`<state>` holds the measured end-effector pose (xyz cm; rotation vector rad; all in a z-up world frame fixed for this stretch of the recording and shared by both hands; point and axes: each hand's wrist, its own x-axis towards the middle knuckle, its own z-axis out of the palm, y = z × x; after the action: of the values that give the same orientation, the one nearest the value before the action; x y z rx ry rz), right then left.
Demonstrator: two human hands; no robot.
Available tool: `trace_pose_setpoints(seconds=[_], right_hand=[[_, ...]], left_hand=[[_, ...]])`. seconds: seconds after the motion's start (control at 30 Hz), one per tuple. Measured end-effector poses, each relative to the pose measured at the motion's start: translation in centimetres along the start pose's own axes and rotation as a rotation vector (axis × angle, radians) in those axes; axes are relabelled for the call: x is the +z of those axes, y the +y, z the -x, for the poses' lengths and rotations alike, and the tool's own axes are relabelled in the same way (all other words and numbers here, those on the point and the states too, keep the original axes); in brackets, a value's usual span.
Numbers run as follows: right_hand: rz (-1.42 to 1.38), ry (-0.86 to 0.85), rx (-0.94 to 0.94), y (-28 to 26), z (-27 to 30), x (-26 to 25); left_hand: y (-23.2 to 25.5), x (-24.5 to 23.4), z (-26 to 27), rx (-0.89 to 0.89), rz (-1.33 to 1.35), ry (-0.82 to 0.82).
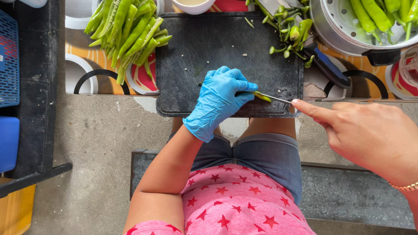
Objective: The person prepares peppers by using a knife to slice each one open lengthwise and then placing it into a container.
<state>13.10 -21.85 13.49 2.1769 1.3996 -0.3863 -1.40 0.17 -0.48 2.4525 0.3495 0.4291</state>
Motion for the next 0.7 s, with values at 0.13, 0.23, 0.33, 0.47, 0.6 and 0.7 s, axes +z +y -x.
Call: trace_pose_setpoints(seconds=[0.13,0.23,0.33,0.47,0.6,0.7], right_hand=[[-0.018,-0.044,0.057,-0.1,0.6,1.0],[-0.033,-0.066,0.074,0.0,1.4,1.9],[-0.097,0.019,0.068,0.1,2.2,3.2],[-0.172,0.035,0.137,-0.1,3.6,5.4],[-0.336,0.157,0.172,-0.6,4.6,8.2],[-0.797,0.455,0.123,-1.7,3.9,10.1]], left_hand=[[0.0,-0.1,0.1,0.024,-0.005,0.012],[0.1,0.0,0.2,0.015,-0.010,0.016],[0.1,0.1,0.3,0.024,-0.029,0.018],[0.1,-0.2,0.2,0.075,-0.101,0.030],[-0.8,-1.7,-0.2,0.235,-0.270,0.056],[-1.1,-2.8,-0.2,0.368,-0.375,0.084]])
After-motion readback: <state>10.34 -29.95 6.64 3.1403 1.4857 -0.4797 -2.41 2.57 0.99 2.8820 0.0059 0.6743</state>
